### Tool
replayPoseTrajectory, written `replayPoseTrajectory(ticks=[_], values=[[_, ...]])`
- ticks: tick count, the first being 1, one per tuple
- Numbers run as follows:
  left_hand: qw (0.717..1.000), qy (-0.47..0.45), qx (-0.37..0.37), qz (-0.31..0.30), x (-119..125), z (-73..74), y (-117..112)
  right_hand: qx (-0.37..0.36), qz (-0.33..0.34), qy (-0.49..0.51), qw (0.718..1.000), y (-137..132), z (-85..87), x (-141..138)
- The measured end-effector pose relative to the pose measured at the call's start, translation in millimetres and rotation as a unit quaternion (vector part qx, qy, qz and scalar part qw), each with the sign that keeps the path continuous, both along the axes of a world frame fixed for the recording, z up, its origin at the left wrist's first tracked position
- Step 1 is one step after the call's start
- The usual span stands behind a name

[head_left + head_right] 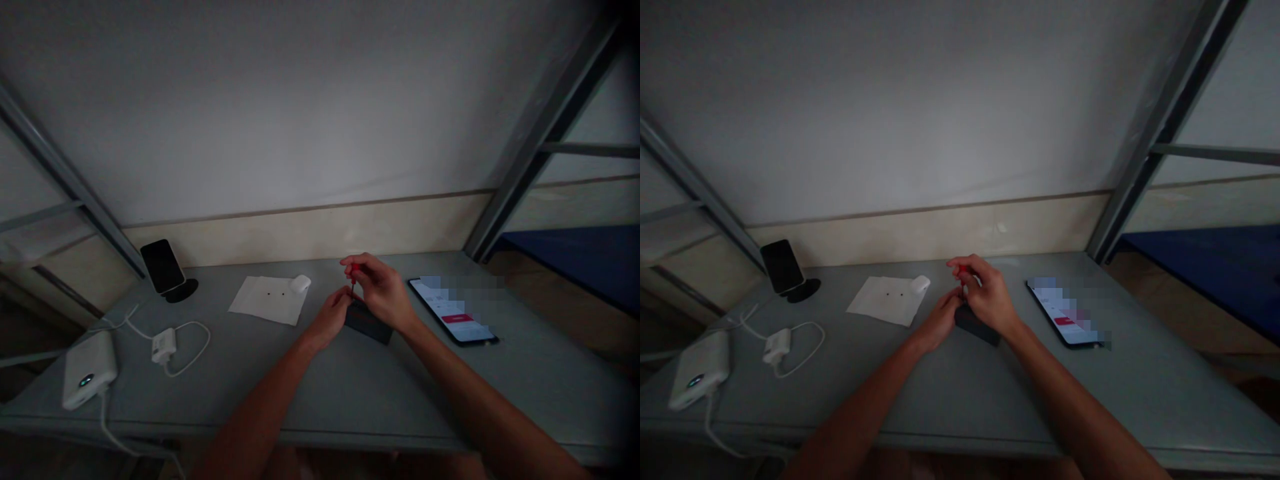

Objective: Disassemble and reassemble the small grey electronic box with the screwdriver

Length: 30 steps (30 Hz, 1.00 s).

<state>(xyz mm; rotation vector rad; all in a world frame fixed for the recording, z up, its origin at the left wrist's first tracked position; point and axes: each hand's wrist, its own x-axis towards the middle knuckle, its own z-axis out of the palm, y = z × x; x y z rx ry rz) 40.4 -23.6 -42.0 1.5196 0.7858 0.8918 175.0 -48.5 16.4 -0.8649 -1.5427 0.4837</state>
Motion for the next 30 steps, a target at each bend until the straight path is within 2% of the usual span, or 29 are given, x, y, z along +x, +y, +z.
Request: replayPoseTrajectory(ticks=[4,6,9,11,15,20,26,30], values=[[1.000,-0.003,-0.016,0.000,0.2,1.9,-0.8,-0.028,0.056,0.018,0.998,-0.3,-0.7,0.3],[0.999,-0.005,-0.032,-0.009,0.5,2.0,-0.8,-0.014,0.038,0.009,0.999,-0.2,0.0,0.3],[0.998,-0.031,-0.058,-0.017,0.4,1.5,-0.5,0.022,-0.022,-0.004,1.000,1.4,0.6,0.0],[0.996,-0.054,-0.071,-0.018,0.1,0.7,0.1,0.012,-0.028,0.006,1.000,3.1,-0.5,-0.2],[0.993,-0.076,-0.091,-0.019,-0.3,-2.0,1.3,-0.041,0.019,0.049,0.998,5.3,-3.7,0.4],[0.992,-0.084,-0.095,-0.007,1.4,-5.2,1.7,-0.056,0.066,0.058,0.995,3.4,-2.5,2.4],[0.993,-0.090,-0.076,0.002,2.4,-4.9,0.3,0.008,-0.020,0.022,1.000,3.9,-2.0,2.0],[0.997,-0.070,-0.041,0.003,1.5,-3.3,-0.4,-0.024,-0.008,0.033,0.999,2.6,-3.6,0.4]])
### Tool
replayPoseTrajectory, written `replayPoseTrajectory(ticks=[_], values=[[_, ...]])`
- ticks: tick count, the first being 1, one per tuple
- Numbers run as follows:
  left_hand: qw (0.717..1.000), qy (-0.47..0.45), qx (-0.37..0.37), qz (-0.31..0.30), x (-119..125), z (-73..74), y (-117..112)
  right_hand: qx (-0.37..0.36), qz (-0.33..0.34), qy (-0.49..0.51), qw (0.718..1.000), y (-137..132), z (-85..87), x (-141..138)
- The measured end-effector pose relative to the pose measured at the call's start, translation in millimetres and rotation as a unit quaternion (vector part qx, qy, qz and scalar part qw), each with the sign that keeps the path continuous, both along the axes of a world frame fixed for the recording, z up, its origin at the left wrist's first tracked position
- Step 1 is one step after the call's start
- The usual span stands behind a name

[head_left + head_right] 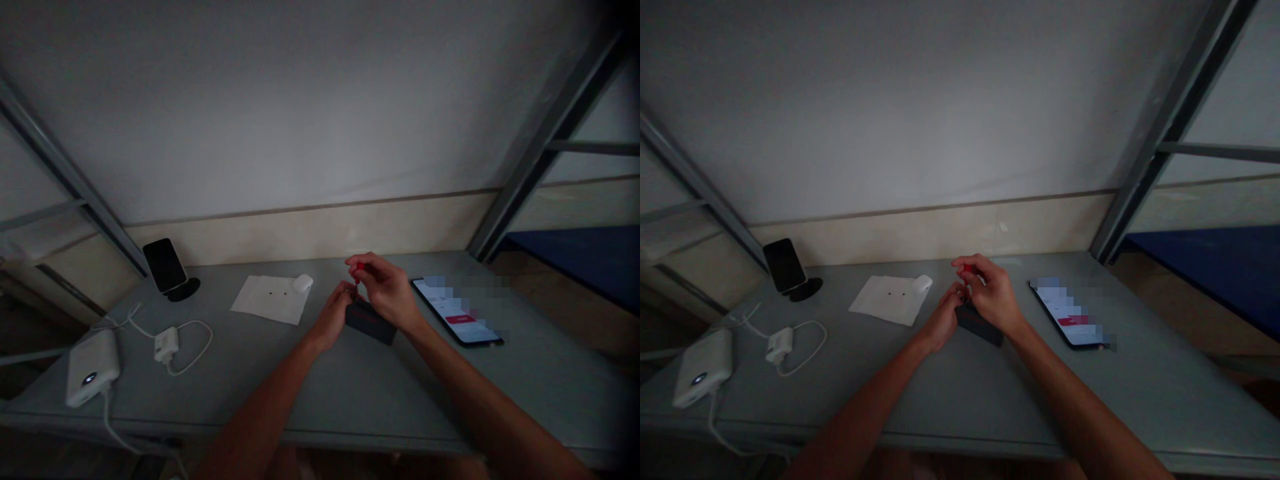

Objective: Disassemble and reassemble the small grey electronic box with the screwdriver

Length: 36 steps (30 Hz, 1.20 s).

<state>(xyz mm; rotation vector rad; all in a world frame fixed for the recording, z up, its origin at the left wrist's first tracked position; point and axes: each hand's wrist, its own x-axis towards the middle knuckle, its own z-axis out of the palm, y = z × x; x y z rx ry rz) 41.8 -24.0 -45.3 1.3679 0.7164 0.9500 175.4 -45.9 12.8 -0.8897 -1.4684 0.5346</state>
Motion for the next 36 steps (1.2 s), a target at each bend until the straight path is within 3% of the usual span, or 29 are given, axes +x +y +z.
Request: replayPoseTrajectory(ticks=[6,12,15,20,24,27,30,36], values=[[0.998,0.021,0.053,0.008,2,0.9,0,-0.023,0.070,-0.005,0.997,-6,3.0,1],[0.995,0.050,0.084,0.015,-2,3.8,-3,0.060,-0.018,-0.057,0.996,-3,6.2,-1],[0.993,0.055,0.106,0.018,-2,4.9,-2,0.034,-0.019,-0.044,0.998,-2,3.9,-2],[0.987,0.067,0.148,0.006,0,5.3,1,-0.017,0.039,-0.019,0.999,-6,3.2,0],[0.963,0.154,0.219,0.028,-4,13.3,-1,0.028,0.031,-0.073,0.996,-8,6.4,-2],[0.922,0.232,0.307,0.041,-12,26.8,-3,0.078,-0.034,-0.099,0.991,-6,6.5,-4],[0.886,0.284,0.366,0.033,-22,40.5,-5,0.082,-0.042,-0.095,0.991,-5,4.7,-4],[0.888,0.265,0.376,0.002,-30,45.9,-5,0.027,0.021,-0.076,0.997,-10,6.5,-1]])
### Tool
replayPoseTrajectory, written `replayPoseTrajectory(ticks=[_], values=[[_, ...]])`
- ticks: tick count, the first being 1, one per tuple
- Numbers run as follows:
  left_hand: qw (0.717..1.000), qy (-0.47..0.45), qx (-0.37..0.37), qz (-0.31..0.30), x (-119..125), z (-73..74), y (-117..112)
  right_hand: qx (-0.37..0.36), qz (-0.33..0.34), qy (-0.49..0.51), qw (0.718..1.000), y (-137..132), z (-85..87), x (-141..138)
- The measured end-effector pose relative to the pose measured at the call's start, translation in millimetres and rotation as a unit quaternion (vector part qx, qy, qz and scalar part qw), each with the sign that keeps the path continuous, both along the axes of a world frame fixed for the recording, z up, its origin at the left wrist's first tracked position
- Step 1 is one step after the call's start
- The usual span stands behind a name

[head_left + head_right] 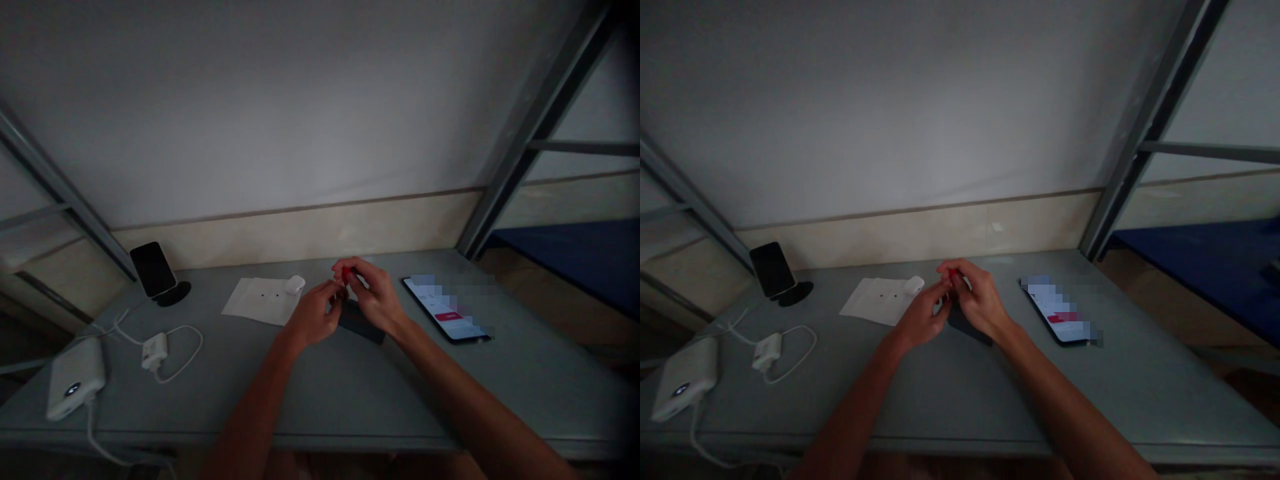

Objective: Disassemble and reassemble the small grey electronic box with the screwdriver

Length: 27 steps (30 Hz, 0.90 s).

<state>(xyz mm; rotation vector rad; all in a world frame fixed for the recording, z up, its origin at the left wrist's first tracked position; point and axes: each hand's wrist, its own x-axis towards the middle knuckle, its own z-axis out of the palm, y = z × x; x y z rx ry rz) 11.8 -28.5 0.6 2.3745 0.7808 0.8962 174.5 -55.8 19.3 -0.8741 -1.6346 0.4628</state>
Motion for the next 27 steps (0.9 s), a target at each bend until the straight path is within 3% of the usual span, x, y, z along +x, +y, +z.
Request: replayPoseTrajectory(ticks=[6,16,20,27], values=[[0.998,0.047,0.041,0.015,2,4.4,-1,0.076,-0.066,-0.015,0.995,2,3.9,-4],[0.991,0.112,0.068,0.015,2,25.5,2,-0.017,0.008,0.019,1.000,-3,0.3,0],[0.979,0.184,0.089,0.004,6,35.8,10,-0.001,-0.016,0.013,1.000,-3,0.7,0],[0.980,0.193,0.047,0.006,19,40.0,8,0.067,-0.104,0.202,0.972,2,0.7,7]])
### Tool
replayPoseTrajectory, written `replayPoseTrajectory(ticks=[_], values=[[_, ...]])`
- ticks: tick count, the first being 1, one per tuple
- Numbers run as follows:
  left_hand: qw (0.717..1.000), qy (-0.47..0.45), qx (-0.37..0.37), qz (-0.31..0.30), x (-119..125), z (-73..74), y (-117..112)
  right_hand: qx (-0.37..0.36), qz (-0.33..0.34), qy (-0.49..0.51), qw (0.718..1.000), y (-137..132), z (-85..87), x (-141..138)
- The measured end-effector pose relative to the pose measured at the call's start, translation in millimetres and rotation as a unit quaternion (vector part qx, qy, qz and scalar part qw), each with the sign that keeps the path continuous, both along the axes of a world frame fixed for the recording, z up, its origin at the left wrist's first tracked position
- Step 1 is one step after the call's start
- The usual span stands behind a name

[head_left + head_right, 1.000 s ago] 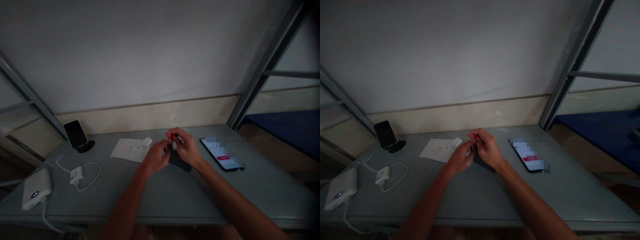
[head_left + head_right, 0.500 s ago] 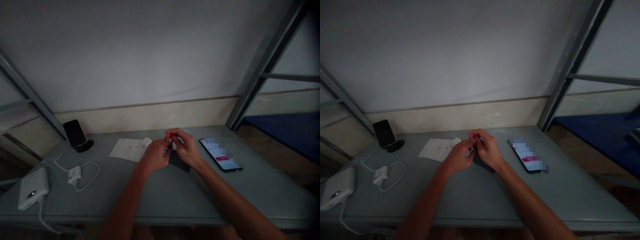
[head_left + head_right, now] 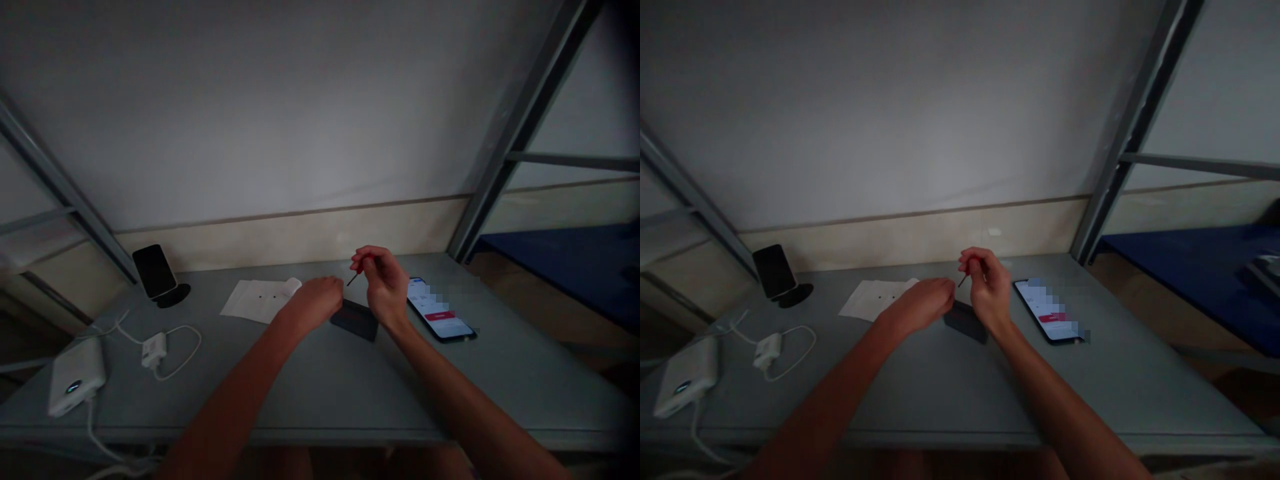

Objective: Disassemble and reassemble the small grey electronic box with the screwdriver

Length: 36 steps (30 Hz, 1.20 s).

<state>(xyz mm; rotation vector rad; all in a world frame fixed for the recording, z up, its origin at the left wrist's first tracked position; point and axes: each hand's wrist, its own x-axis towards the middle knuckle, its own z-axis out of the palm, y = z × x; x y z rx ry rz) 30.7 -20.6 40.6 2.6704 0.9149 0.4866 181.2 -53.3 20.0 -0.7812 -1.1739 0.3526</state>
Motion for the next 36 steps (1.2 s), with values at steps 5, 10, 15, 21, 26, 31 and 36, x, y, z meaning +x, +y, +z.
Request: replayPoseTrajectory(ticks=[5,10,15,21,26,31,36], values=[[0.999,-0.030,-0.004,0.017,-13,8.2,-3,0.014,-0.043,0.051,0.998,9,-5.1,12],[0.987,0.071,0.018,0.146,-85,-9.1,13,0.008,-0.070,0.041,0.997,19,-13.4,21],[0.971,0.110,0.000,0.213,-156,-42.8,34,0.002,-0.078,0.036,0.996,23,-16.3,24],[0.972,0.015,0.095,0.213,-132,-36.7,3,-0.013,-0.024,0.040,0.999,20,-14.5,24],[0.994,-0.061,0.092,-0.001,-45,-9.6,-32,-0.014,0.060,0.049,0.997,22,-14.3,35],[0.999,-0.032,-0.038,-0.022,-5,-23.9,3,-0.056,0.063,0.057,0.995,32,-26.8,54],[0.988,-0.135,-0.062,0.045,-14,-49.7,32,-0.070,0.081,0.083,0.991,33,-27.6,60]])
